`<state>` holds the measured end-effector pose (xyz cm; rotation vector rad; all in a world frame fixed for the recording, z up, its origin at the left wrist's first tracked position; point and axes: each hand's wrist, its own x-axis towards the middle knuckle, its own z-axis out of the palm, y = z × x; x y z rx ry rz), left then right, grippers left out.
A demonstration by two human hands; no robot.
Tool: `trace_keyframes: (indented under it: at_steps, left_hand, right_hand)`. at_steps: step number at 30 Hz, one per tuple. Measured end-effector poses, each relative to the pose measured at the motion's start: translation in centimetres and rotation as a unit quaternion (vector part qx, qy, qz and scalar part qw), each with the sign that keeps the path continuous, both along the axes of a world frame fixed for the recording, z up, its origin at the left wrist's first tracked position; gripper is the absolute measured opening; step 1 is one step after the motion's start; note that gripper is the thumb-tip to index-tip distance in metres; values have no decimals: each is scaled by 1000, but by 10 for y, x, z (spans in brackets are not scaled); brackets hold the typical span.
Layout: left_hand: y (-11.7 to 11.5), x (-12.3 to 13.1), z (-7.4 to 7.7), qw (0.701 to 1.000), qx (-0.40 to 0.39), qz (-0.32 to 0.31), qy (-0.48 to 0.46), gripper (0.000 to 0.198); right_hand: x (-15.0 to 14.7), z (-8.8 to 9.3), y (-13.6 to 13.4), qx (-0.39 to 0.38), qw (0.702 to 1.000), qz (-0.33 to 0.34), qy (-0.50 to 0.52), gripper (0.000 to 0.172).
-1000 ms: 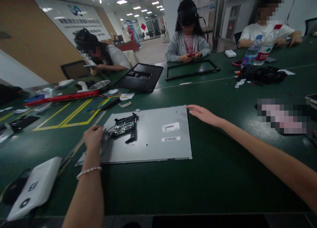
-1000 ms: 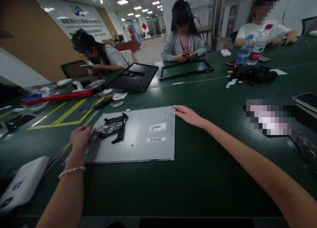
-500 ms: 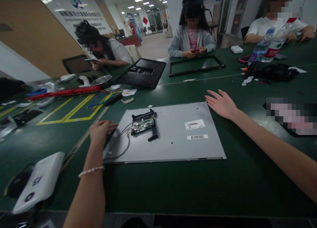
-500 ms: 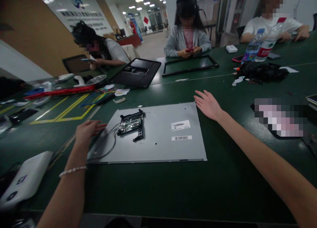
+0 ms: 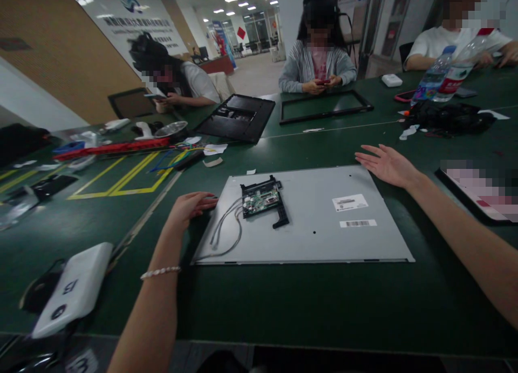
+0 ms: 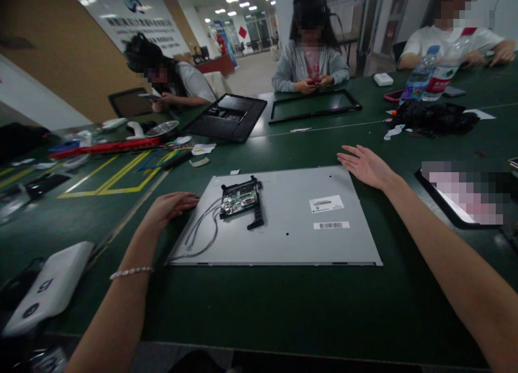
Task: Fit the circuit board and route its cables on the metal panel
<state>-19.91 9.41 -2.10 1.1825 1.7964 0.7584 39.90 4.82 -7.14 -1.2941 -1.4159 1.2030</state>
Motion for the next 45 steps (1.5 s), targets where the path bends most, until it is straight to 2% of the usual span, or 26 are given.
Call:
trace_keyframes:
  at_steps: [7,12,18,22,31,40,45]
  left_hand:
    - [-7,26,8,999,10,-27,29,27]
    - [-10,39,6,997,8,-71,17,29]
    - [-17,55,8,994,5,-110,5,36]
    - [-22,63,10,992,16,-125,-2,41]
    - [-25,73,6,981,-12,-191,-9,40]
    - [-29,82,4,971,-34,-234,-31,43]
    - [-30,83,3,964,-55,-254,-63,39]
  right_hand:
    - [27,-7,9,-23,998,-37,36,56]
    - [48,-11,15,-61,996,-70,-7,43]
    - [55,-9,15,-55,992,-86,-70,31]
    - [52,-4,13,-42,986,-72,-146,33]
    - [39,6,17,-5,948,-45,-314,33]
    - [32,7,21,25,923,-31,-382,35]
    - [11,8,19,75,921,-15,-382,55]
